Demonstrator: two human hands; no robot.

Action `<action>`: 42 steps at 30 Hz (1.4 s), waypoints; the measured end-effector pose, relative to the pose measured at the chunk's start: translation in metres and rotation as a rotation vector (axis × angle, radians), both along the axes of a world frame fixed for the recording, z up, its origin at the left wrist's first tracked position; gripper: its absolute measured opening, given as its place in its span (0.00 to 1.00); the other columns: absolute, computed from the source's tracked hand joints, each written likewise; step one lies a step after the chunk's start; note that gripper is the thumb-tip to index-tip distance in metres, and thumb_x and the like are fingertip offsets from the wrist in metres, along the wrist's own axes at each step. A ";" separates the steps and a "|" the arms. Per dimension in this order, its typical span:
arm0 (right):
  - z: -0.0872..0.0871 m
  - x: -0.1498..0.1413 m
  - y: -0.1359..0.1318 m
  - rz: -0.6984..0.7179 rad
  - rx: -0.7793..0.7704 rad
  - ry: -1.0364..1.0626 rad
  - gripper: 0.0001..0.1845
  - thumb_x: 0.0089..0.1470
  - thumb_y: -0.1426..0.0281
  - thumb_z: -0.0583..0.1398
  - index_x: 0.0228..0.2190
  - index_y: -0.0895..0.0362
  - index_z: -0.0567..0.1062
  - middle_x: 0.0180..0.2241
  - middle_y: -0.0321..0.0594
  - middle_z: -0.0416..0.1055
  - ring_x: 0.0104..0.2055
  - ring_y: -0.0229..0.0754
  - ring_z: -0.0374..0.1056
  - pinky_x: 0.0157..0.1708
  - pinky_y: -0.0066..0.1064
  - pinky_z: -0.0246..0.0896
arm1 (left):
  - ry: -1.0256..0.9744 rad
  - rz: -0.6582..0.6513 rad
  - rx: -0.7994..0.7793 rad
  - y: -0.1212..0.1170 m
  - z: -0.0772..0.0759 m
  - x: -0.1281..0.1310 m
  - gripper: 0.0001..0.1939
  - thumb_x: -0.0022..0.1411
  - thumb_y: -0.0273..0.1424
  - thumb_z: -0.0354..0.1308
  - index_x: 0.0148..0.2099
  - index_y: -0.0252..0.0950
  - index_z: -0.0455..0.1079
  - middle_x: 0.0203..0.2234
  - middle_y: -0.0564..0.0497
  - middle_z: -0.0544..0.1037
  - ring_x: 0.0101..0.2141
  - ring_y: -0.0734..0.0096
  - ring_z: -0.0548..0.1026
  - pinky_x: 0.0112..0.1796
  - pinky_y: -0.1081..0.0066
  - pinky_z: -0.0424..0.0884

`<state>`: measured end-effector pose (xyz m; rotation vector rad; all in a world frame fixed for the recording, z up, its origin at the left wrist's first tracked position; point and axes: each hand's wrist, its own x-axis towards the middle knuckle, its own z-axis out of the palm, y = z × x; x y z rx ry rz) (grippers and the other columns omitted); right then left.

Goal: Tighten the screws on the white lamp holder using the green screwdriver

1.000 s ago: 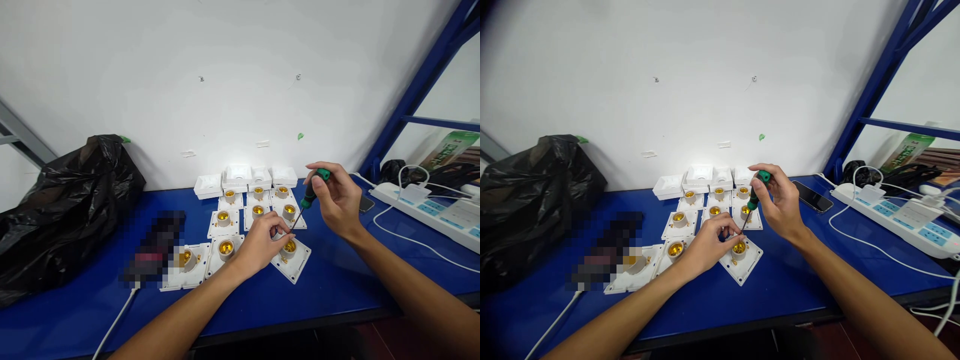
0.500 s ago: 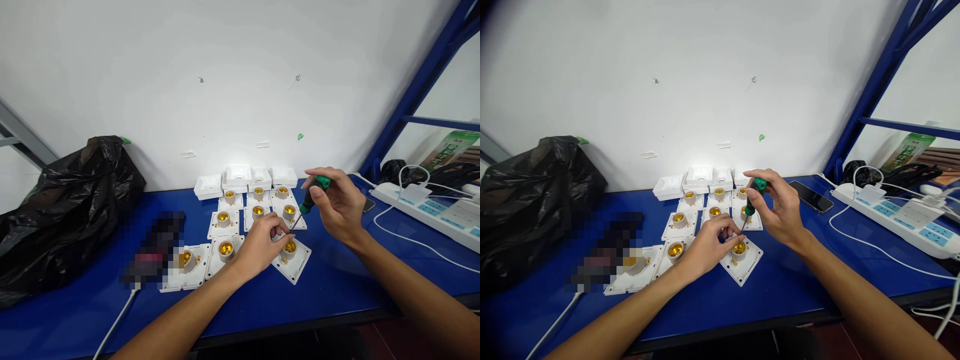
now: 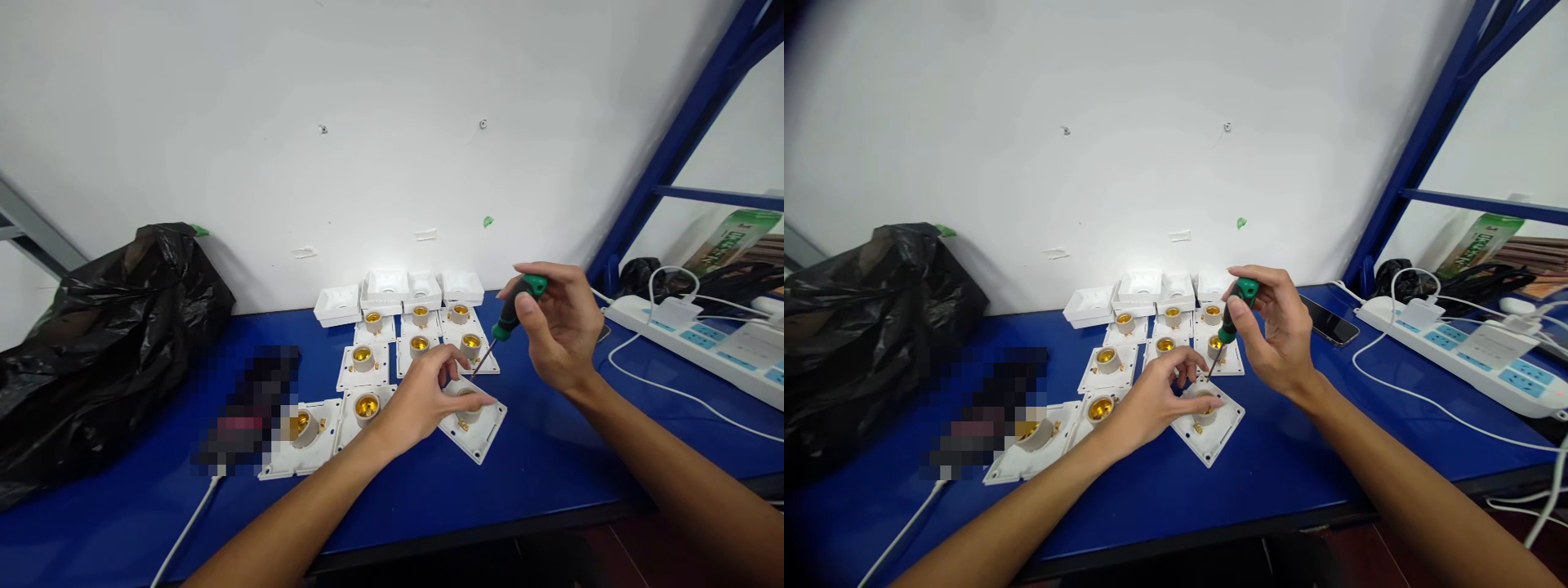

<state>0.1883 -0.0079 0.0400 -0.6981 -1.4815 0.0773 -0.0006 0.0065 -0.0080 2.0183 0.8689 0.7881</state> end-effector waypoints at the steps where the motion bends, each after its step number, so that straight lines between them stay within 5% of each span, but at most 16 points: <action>1: 0.000 0.000 0.000 -0.014 0.006 0.015 0.13 0.63 0.66 0.61 0.49 0.49 0.74 0.35 0.39 0.72 0.35 0.42 0.73 0.32 0.36 0.73 | 0.021 -0.025 -0.007 0.001 0.000 -0.001 0.25 0.48 0.47 0.74 0.42 0.40 0.71 0.31 0.56 0.68 0.31 0.71 0.64 0.32 0.72 0.61; 9: 0.001 -0.002 0.000 -0.016 -0.057 0.056 0.12 0.63 0.65 0.60 0.48 0.50 0.75 0.33 0.38 0.71 0.33 0.40 0.72 0.30 0.34 0.70 | 0.170 -0.179 0.029 0.000 0.001 -0.005 0.15 0.49 0.32 0.71 0.37 0.39 0.69 0.34 0.55 0.69 0.34 0.70 0.66 0.36 0.71 0.61; 19: -0.014 -0.008 -0.002 0.128 -0.143 -0.028 0.14 0.63 0.67 0.61 0.50 0.51 0.74 0.35 0.37 0.71 0.33 0.38 0.69 0.32 0.32 0.70 | 0.214 -0.118 0.147 -0.007 0.002 0.001 0.26 0.53 0.45 0.71 0.31 0.40 0.56 0.30 0.57 0.65 0.30 0.71 0.62 0.31 0.70 0.56; 25: -0.016 -0.008 -0.003 0.153 -0.110 -0.091 0.16 0.63 0.72 0.61 0.52 0.50 0.74 0.38 0.37 0.71 0.36 0.37 0.69 0.32 0.31 0.69 | 0.291 -0.070 0.251 -0.011 0.007 0.002 0.25 0.55 0.45 0.69 0.29 0.39 0.56 0.28 0.57 0.65 0.28 0.71 0.62 0.30 0.70 0.56; 42: -0.020 -0.006 -0.001 0.102 -0.113 -0.302 0.19 0.62 0.74 0.61 0.53 0.49 0.72 0.39 0.37 0.73 0.37 0.39 0.69 0.35 0.34 0.68 | 0.301 -0.073 0.229 -0.010 0.008 0.002 0.23 0.55 0.46 0.68 0.30 0.39 0.58 0.29 0.56 0.67 0.28 0.71 0.63 0.29 0.69 0.56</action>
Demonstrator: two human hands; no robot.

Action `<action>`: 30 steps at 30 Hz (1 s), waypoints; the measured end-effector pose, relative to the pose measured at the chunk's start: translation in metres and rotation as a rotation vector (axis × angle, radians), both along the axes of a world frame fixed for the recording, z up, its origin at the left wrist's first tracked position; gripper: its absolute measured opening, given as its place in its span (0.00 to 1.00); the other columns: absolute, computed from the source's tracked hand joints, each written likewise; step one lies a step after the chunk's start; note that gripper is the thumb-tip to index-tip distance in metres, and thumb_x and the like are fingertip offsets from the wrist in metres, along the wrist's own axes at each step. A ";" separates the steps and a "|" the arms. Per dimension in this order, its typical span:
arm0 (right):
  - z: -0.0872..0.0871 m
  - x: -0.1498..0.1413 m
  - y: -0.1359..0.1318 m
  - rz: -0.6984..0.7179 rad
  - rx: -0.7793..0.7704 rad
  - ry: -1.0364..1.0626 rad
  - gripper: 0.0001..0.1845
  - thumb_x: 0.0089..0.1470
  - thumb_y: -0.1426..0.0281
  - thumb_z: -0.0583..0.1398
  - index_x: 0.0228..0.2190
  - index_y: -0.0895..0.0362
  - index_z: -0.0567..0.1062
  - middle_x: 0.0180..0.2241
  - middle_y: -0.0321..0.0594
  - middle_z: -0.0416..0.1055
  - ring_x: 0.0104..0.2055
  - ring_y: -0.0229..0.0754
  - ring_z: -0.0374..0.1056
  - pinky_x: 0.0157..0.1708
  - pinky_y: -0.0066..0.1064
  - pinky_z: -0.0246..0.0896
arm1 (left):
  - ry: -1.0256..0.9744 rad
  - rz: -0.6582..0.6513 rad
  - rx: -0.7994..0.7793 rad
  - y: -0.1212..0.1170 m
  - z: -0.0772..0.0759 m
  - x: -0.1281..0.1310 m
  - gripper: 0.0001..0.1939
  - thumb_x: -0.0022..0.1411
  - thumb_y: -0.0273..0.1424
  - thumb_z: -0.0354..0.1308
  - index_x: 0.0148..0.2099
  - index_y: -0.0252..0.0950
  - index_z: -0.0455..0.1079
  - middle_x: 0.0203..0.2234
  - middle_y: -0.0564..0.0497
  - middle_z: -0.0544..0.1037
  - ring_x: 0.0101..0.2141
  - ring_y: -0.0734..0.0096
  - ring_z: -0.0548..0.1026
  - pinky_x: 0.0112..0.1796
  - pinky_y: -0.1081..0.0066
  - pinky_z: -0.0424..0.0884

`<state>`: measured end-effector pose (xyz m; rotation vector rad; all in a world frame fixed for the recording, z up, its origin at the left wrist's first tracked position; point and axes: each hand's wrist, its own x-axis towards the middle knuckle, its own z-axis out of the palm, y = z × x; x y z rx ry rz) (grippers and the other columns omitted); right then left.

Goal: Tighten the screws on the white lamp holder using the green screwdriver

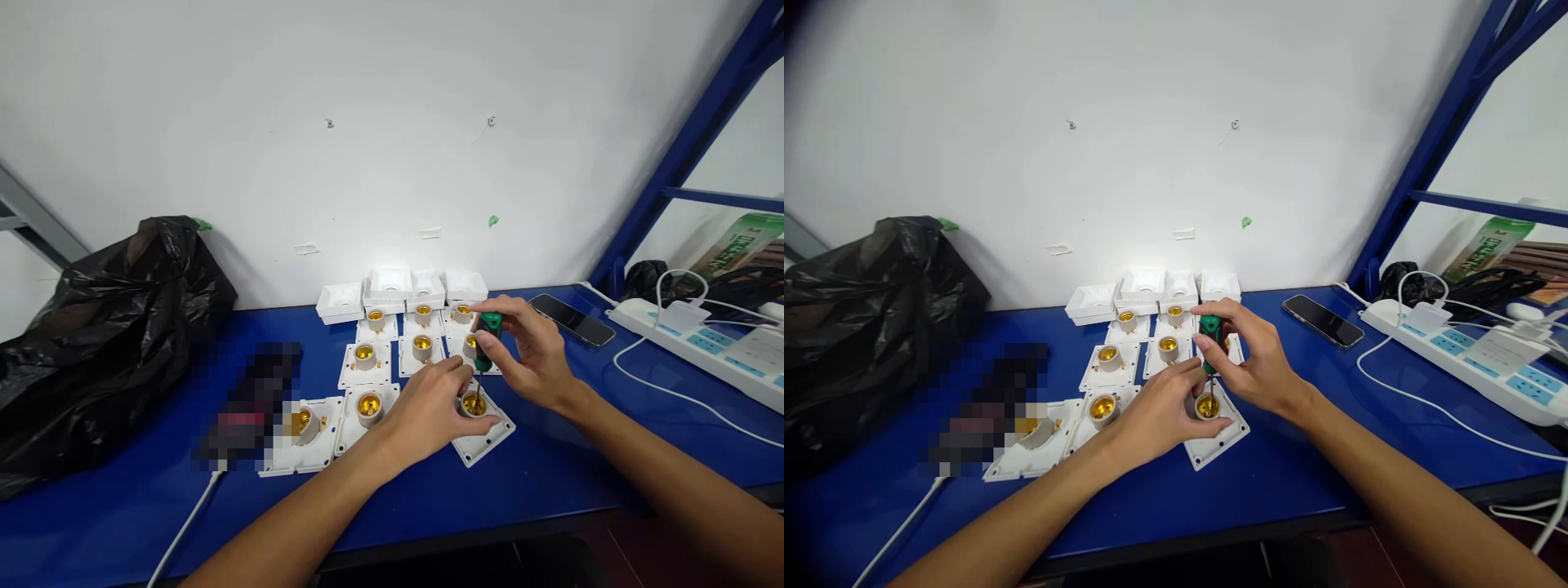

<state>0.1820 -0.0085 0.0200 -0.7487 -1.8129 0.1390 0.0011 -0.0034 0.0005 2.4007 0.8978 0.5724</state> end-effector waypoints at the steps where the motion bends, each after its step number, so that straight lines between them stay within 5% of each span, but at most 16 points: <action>1: 0.001 0.000 0.000 -0.002 0.005 -0.009 0.18 0.62 0.74 0.61 0.53 0.49 0.73 0.38 0.37 0.73 0.37 0.39 0.69 0.35 0.34 0.67 | -0.002 0.001 0.000 0.000 0.000 0.000 0.23 0.55 0.46 0.68 0.30 0.39 0.58 0.29 0.56 0.67 0.28 0.71 0.63 0.29 0.69 0.56; 17: 0.014 0.002 -0.005 0.055 -0.033 -0.131 0.21 0.63 0.73 0.60 0.56 0.49 0.71 0.42 0.38 0.75 0.35 0.36 0.67 0.34 0.31 0.67 | -0.014 0.001 -0.025 0.000 -0.001 0.001 0.17 0.56 0.43 0.69 0.35 0.39 0.66 0.31 0.55 0.69 0.29 0.70 0.65 0.29 0.69 0.57; 30: 0.008 0.001 -0.001 0.047 -0.030 -0.071 0.23 0.58 0.73 0.66 0.54 0.48 0.72 0.42 0.37 0.75 0.36 0.37 0.69 0.31 0.29 0.74 | 0.017 0.011 -0.028 -0.001 0.000 0.001 0.21 0.55 0.45 0.68 0.31 0.39 0.62 0.30 0.55 0.69 0.30 0.69 0.65 0.29 0.68 0.57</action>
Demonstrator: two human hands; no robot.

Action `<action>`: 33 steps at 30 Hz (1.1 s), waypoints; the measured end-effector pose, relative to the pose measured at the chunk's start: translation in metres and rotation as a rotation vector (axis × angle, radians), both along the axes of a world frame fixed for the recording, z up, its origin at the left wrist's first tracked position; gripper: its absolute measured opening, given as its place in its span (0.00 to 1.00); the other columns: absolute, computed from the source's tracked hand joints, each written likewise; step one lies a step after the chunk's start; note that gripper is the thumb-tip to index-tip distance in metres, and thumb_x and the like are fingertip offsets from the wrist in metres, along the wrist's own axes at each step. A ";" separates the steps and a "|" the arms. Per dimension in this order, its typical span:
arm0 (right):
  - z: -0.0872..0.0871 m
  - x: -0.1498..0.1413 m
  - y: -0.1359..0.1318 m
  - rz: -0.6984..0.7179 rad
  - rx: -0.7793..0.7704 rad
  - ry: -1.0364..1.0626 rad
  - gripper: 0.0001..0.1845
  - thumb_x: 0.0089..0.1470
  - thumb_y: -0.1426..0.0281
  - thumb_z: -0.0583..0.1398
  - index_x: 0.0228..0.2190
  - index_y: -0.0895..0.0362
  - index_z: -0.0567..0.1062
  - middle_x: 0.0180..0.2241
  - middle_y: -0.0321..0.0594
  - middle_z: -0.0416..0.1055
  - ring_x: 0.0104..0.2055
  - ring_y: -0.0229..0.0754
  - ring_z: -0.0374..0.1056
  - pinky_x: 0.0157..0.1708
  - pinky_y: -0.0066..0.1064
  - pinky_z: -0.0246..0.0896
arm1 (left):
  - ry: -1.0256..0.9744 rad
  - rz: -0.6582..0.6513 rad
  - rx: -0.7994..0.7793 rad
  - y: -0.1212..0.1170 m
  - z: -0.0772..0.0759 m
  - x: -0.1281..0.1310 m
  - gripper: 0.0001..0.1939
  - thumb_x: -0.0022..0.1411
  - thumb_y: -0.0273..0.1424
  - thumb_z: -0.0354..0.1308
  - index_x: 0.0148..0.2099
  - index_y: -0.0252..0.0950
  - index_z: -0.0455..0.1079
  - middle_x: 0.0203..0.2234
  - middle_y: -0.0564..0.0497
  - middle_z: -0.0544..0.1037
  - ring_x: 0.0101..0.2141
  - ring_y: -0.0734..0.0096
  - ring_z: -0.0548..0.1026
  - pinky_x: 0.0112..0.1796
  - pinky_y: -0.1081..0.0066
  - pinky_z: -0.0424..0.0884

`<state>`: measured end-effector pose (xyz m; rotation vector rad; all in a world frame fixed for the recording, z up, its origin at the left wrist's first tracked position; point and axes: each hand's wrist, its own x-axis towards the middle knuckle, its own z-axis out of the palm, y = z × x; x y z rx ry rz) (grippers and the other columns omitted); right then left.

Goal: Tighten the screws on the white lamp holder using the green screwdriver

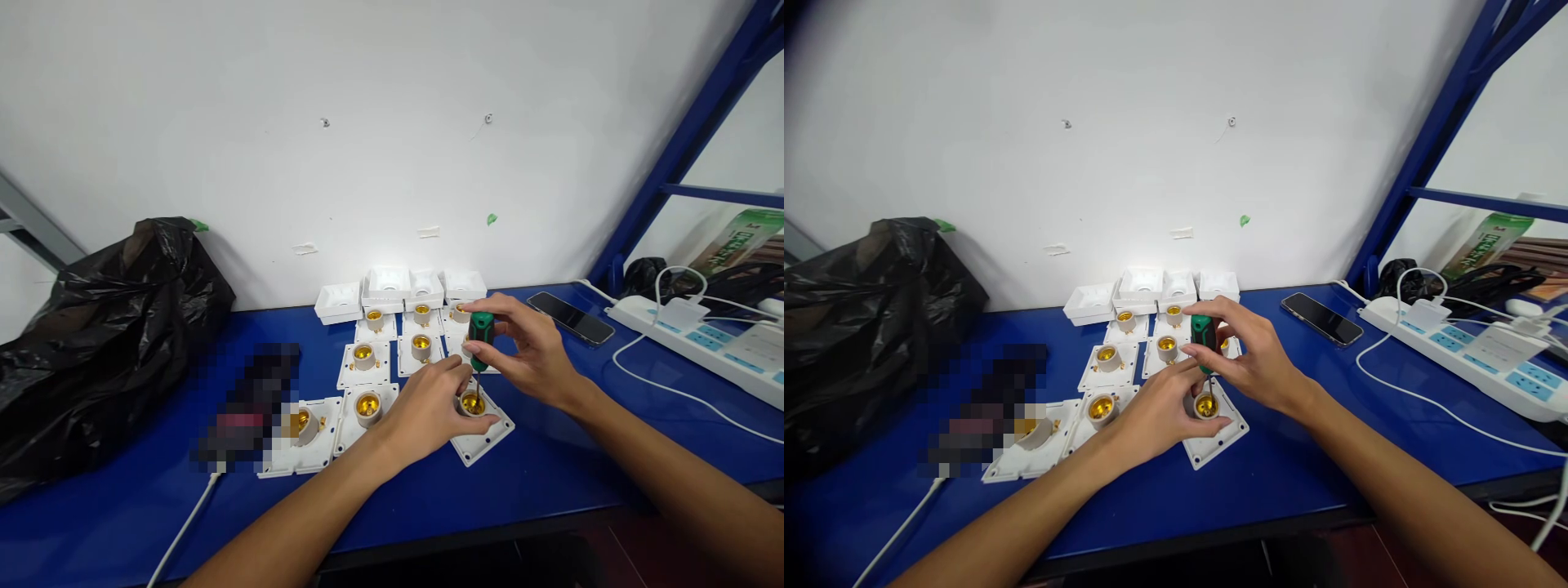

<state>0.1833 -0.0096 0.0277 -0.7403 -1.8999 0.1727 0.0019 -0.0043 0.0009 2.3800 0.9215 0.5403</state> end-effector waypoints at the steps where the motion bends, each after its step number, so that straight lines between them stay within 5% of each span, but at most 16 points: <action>1: 0.000 0.000 0.000 0.001 -0.002 0.005 0.23 0.58 0.73 0.66 0.54 0.47 0.72 0.41 0.37 0.75 0.36 0.37 0.69 0.31 0.29 0.74 | 0.000 0.000 0.000 0.000 0.000 0.000 0.21 0.55 0.46 0.68 0.31 0.39 0.62 0.30 0.55 0.69 0.30 0.69 0.65 0.29 0.68 0.57; 33: 0.002 0.000 -0.002 -0.015 -0.004 -0.010 0.22 0.60 0.71 0.64 0.55 0.46 0.73 0.41 0.38 0.75 0.36 0.37 0.68 0.30 0.29 0.71 | 0.010 -0.009 0.020 0.001 0.000 0.000 0.20 0.55 0.46 0.68 0.31 0.39 0.63 0.30 0.54 0.69 0.30 0.69 0.66 0.28 0.69 0.59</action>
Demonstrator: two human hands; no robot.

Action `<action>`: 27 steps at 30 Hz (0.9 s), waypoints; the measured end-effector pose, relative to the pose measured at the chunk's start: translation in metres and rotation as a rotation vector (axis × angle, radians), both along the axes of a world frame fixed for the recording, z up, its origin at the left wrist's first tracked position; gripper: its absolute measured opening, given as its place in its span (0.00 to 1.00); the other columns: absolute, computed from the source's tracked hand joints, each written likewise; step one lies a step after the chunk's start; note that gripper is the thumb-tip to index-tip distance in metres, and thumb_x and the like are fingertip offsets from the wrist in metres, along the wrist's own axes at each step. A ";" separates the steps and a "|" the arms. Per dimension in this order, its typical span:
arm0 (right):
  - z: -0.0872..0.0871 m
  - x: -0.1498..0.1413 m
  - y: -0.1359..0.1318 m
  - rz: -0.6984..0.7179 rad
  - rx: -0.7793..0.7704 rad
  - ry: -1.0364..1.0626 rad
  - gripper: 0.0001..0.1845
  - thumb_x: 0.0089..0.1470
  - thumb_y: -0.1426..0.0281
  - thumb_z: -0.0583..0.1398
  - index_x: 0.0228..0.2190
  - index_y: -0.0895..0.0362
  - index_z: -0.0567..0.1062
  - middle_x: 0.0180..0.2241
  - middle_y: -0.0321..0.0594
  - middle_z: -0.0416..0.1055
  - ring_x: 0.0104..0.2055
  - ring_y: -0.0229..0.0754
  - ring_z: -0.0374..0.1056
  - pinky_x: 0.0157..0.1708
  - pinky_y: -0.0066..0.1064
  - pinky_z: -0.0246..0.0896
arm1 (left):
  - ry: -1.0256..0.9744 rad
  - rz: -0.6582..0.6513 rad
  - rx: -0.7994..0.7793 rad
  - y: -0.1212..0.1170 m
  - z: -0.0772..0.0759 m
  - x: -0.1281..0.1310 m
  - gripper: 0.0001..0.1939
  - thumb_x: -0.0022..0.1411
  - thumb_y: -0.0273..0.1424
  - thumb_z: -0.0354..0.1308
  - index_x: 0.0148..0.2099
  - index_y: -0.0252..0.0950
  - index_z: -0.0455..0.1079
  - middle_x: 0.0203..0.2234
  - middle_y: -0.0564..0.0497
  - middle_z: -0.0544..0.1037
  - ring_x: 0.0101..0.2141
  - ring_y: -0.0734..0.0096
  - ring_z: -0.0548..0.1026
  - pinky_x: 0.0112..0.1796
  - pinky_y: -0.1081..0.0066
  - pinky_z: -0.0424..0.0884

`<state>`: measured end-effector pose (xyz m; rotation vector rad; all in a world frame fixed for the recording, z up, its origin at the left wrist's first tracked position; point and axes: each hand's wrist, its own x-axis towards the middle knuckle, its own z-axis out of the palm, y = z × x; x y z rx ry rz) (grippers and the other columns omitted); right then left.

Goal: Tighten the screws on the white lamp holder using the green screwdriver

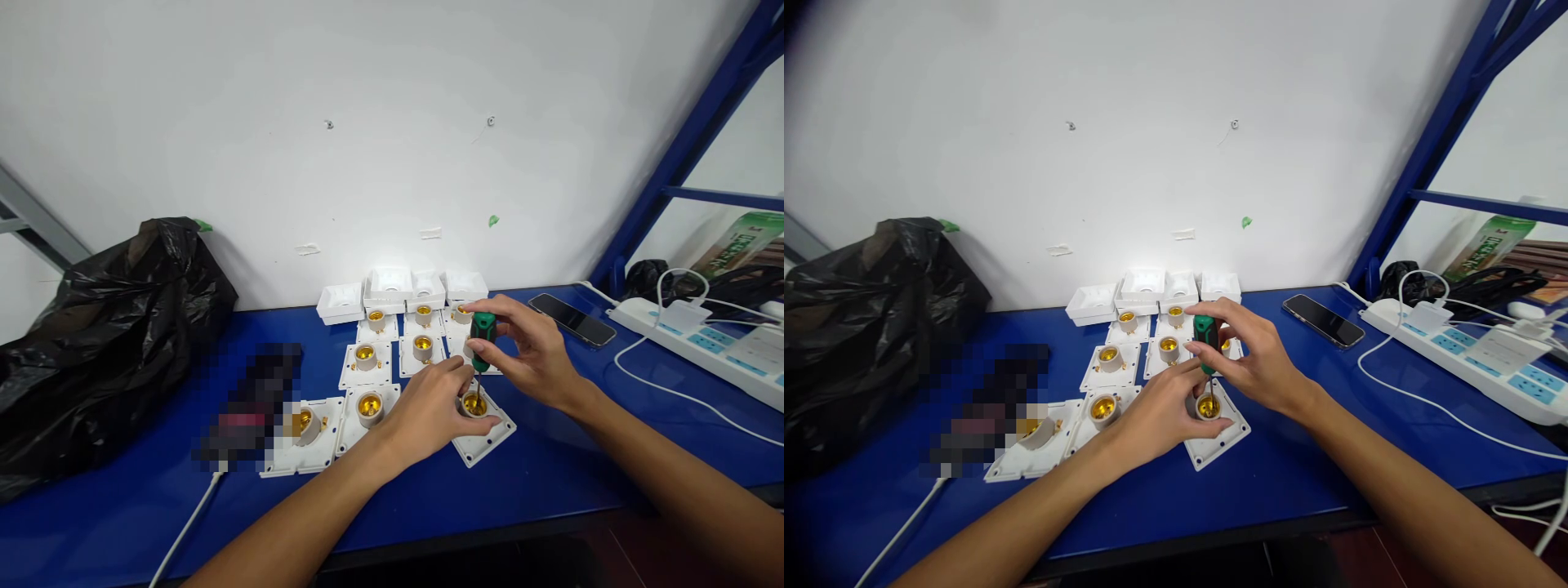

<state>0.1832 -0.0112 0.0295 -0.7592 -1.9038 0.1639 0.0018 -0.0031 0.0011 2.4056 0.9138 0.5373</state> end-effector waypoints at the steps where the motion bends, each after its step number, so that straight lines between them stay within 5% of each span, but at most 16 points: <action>1: 0.001 0.000 0.000 0.002 -0.002 -0.006 0.22 0.60 0.71 0.64 0.55 0.46 0.72 0.41 0.38 0.75 0.35 0.37 0.68 0.30 0.30 0.71 | -0.002 0.000 -0.003 0.000 0.000 0.000 0.20 0.55 0.46 0.69 0.31 0.39 0.63 0.30 0.54 0.70 0.30 0.69 0.66 0.28 0.69 0.59; 7: 0.005 0.002 -0.002 0.030 -0.052 -0.070 0.22 0.64 0.70 0.60 0.58 0.47 0.71 0.42 0.39 0.75 0.36 0.39 0.70 0.34 0.34 0.71 | -0.006 0.010 -0.012 0.000 0.000 0.000 0.23 0.55 0.47 0.68 0.29 0.39 0.60 0.29 0.54 0.69 0.29 0.70 0.65 0.28 0.68 0.58; 14: -0.002 0.003 0.002 -0.070 0.073 0.003 0.24 0.55 0.67 0.68 0.52 0.47 0.70 0.39 0.37 0.72 0.34 0.40 0.68 0.30 0.34 0.69 | -0.015 0.005 -0.015 0.001 -0.002 -0.001 0.20 0.55 0.47 0.68 0.33 0.39 0.65 0.31 0.54 0.70 0.30 0.69 0.66 0.28 0.69 0.59; 19: 0.000 0.001 0.001 0.016 -0.020 -0.077 0.20 0.62 0.68 0.61 0.55 0.48 0.70 0.44 0.41 0.72 0.39 0.42 0.69 0.34 0.36 0.71 | -0.033 0.014 -0.017 0.001 -0.004 -0.001 0.23 0.55 0.48 0.68 0.30 0.39 0.61 0.29 0.55 0.68 0.29 0.70 0.64 0.28 0.69 0.57; 27: 0.003 0.000 0.001 -0.008 -0.073 -0.026 0.19 0.62 0.67 0.63 0.54 0.48 0.71 0.39 0.37 0.71 0.35 0.38 0.67 0.33 0.34 0.70 | -0.032 -0.013 -0.032 0.000 0.001 -0.001 0.24 0.56 0.47 0.68 0.29 0.39 0.57 0.29 0.56 0.67 0.28 0.71 0.62 0.28 0.69 0.55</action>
